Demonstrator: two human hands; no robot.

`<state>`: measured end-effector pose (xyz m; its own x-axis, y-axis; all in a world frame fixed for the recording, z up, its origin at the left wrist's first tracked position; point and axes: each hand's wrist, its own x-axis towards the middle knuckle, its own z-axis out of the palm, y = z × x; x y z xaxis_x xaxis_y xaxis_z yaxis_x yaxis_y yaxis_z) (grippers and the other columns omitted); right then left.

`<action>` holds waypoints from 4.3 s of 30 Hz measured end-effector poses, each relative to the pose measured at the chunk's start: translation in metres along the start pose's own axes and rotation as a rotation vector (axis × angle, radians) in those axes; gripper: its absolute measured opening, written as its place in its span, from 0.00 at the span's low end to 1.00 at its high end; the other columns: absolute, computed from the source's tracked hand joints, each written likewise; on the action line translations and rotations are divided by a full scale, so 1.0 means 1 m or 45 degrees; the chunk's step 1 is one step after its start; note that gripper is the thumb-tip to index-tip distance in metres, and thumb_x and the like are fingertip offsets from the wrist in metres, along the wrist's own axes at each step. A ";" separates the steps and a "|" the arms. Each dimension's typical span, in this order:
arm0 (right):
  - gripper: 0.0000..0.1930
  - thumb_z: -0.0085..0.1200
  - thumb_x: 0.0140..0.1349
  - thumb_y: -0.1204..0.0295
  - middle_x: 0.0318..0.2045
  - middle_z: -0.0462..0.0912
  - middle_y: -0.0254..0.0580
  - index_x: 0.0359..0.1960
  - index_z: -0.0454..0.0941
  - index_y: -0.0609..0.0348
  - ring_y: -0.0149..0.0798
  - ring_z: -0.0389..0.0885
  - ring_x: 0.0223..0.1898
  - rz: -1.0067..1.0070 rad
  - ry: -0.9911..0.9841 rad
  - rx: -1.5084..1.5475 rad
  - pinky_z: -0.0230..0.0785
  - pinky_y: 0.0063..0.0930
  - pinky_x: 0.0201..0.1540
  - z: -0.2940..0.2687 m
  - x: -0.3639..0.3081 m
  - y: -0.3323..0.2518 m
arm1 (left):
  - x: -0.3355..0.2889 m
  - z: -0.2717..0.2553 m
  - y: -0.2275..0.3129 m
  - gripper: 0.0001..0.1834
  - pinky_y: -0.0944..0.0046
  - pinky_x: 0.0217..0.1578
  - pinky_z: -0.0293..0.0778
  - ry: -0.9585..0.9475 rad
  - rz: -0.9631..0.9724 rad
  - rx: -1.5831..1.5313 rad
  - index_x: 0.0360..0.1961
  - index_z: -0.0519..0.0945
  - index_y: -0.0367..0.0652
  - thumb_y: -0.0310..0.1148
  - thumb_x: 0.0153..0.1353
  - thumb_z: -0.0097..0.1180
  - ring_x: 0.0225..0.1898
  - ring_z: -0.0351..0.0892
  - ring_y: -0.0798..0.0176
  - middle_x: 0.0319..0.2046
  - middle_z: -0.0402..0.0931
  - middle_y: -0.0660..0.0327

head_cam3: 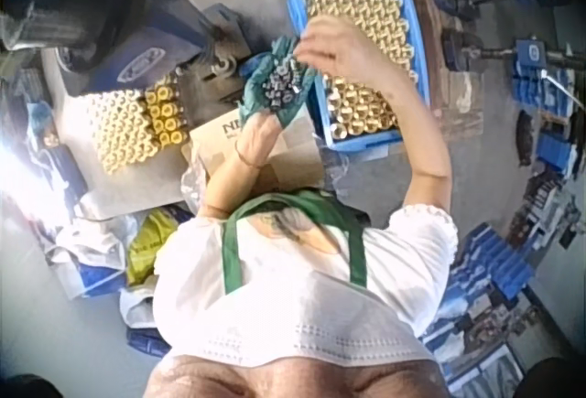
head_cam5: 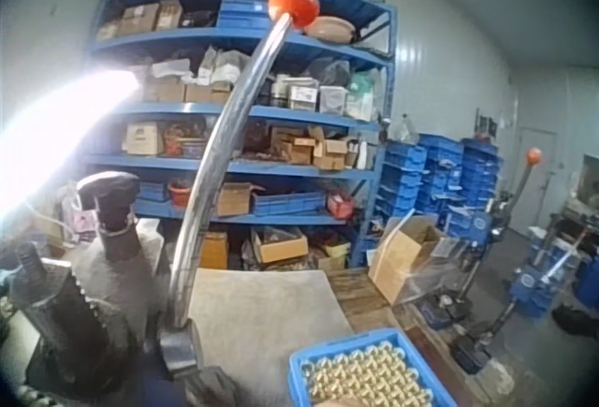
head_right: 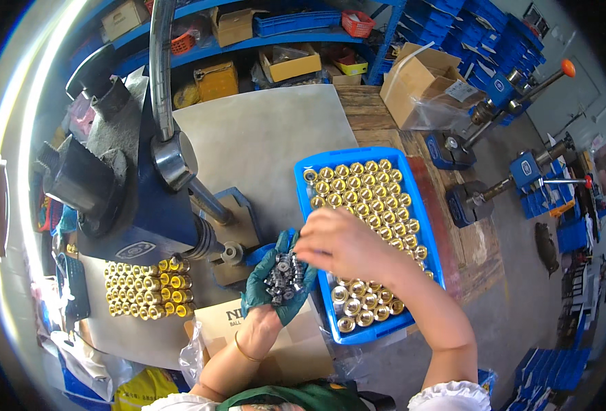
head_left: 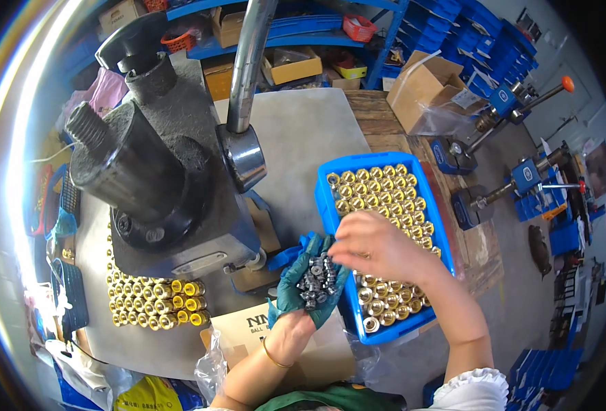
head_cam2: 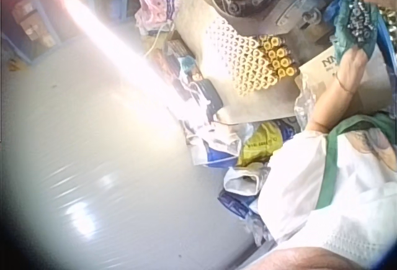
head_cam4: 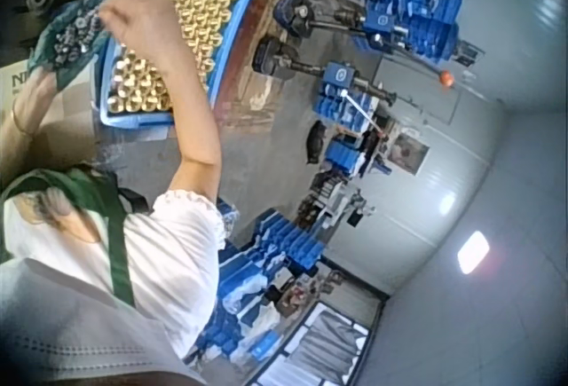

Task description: The person puts on gloves, unpacks ball bearings from a box, and inserts the bearings into metal components in a tray by hand.

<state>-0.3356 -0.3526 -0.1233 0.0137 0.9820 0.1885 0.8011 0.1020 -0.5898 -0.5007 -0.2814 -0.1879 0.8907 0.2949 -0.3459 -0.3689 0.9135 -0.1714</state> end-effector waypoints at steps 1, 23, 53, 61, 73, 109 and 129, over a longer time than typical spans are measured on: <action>0.12 0.59 0.56 0.67 0.39 0.79 0.39 0.41 0.81 0.54 0.43 0.75 0.47 -0.061 0.026 -0.132 0.66 0.36 0.48 0.004 -0.006 -0.011 | -0.001 -0.005 0.001 0.17 0.54 0.57 0.67 -0.019 -0.010 0.011 0.54 0.74 0.46 0.34 0.64 0.48 0.55 0.72 0.59 0.55 0.72 0.60; 0.09 0.62 0.52 0.68 0.44 0.79 0.38 0.34 0.82 0.57 0.42 0.68 0.58 0.000 -0.147 0.124 0.59 0.39 0.58 0.001 -0.018 0.005 | -0.006 0.006 -0.014 0.22 0.55 0.54 0.70 -0.050 -0.059 0.092 0.58 0.70 0.43 0.37 0.64 0.47 0.51 0.74 0.60 0.51 0.73 0.59; 0.07 0.57 0.52 0.73 0.39 0.79 0.41 0.32 0.79 0.63 0.43 0.74 0.48 -0.119 0.398 -0.729 0.67 0.37 0.48 0.005 0.028 0.116 | 0.009 -0.010 0.006 0.14 0.47 0.63 0.59 -0.021 -0.038 -0.219 0.49 0.76 0.43 0.31 0.63 0.45 0.58 0.68 0.54 0.53 0.73 0.57; 0.08 0.59 0.53 0.72 0.34 0.80 0.35 0.35 0.80 0.58 0.37 0.77 0.39 -0.106 0.116 -0.129 0.67 0.31 0.41 0.012 -0.011 -0.004 | 0.009 -0.011 0.010 0.16 0.49 0.62 0.60 -0.034 0.015 -0.206 0.52 0.73 0.42 0.33 0.65 0.44 0.60 0.66 0.54 0.56 0.70 0.56; 0.10 0.58 0.56 0.71 0.33 0.80 0.44 0.37 0.79 0.62 0.45 0.78 0.37 0.421 0.523 -0.236 0.70 0.35 0.40 -0.005 -0.008 0.049 | 0.007 -0.006 0.000 0.14 0.47 0.62 0.61 0.050 -0.031 -0.196 0.49 0.77 0.44 0.30 0.64 0.45 0.60 0.67 0.56 0.55 0.72 0.58; 0.11 0.65 0.48 0.72 0.39 0.77 0.37 0.34 0.79 0.55 0.43 0.70 0.53 0.180 0.009 0.036 0.61 0.36 0.56 0.006 -0.036 -0.021 | -0.009 0.012 -0.018 0.20 0.56 0.48 0.73 -0.017 -0.058 0.142 0.57 0.71 0.44 0.33 0.63 0.46 0.50 0.75 0.60 0.52 0.74 0.59; 0.07 0.59 0.52 0.68 0.34 0.81 0.31 0.32 0.82 0.52 0.36 0.73 0.46 0.239 0.527 -0.862 0.60 0.38 0.49 -0.019 -0.014 0.102 | -0.005 0.013 -0.006 0.17 0.48 0.60 0.64 0.068 -0.055 0.004 0.52 0.74 0.42 0.27 0.60 0.51 0.58 0.68 0.53 0.54 0.72 0.54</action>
<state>-0.2428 -0.3590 -0.1714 0.2975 0.8213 0.4868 0.9497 -0.3068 -0.0629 -0.4995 -0.2851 -0.1734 0.8904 0.2394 -0.3871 -0.3291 0.9261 -0.1842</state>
